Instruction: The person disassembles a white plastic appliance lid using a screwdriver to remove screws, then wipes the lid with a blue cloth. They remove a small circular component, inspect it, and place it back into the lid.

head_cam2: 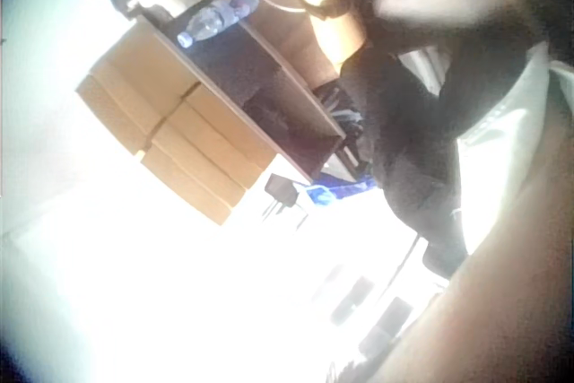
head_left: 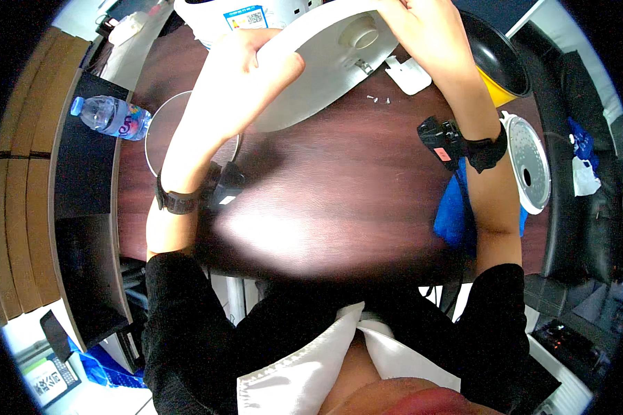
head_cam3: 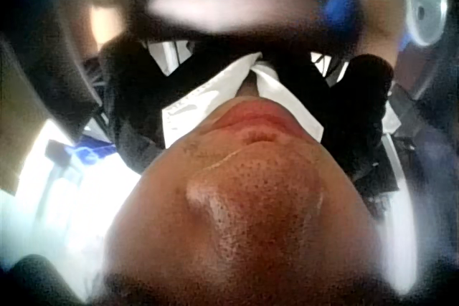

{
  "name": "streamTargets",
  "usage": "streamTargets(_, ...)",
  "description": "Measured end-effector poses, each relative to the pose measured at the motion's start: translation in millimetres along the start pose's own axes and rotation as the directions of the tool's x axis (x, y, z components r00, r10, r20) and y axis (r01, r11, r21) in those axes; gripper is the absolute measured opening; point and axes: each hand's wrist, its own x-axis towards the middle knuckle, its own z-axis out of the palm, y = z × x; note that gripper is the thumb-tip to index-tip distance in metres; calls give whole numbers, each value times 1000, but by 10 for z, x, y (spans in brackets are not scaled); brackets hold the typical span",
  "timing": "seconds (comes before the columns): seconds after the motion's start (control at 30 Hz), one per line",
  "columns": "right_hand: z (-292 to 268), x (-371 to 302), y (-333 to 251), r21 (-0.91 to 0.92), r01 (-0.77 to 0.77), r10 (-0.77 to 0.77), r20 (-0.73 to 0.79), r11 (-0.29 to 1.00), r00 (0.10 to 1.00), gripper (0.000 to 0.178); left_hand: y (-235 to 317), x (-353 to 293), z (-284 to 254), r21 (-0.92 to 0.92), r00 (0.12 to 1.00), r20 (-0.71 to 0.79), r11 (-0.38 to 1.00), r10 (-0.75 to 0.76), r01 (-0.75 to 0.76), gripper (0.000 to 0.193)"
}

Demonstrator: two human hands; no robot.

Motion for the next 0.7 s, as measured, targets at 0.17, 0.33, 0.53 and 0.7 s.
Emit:
streamTargets(0.17, 4, 13, 48, 53, 15, -15, 4, 999, 1000, 40, 39, -26, -24, 32, 997, -70, 999, 14, -12, 40)
streamTargets(0.33, 58, 2, 144, 242, -49, 41, 38, 969, 998, 46, 13, 55, -123, -60, 978, -98, 982, -184, 178, 35)
streamTargets(0.53, 24, -170, -5, 644, -508, 56, 587, 573, 808, 50, -40, 55, -296, 1, 956, -241, 985, -169, 174, 34)
streamTargets(0.7, 419, -439, -183, 479, -765, 57, 831, 431, 553, 55, 22, 51, -431, 6, 913, -144, 922, -383, 387, 39)
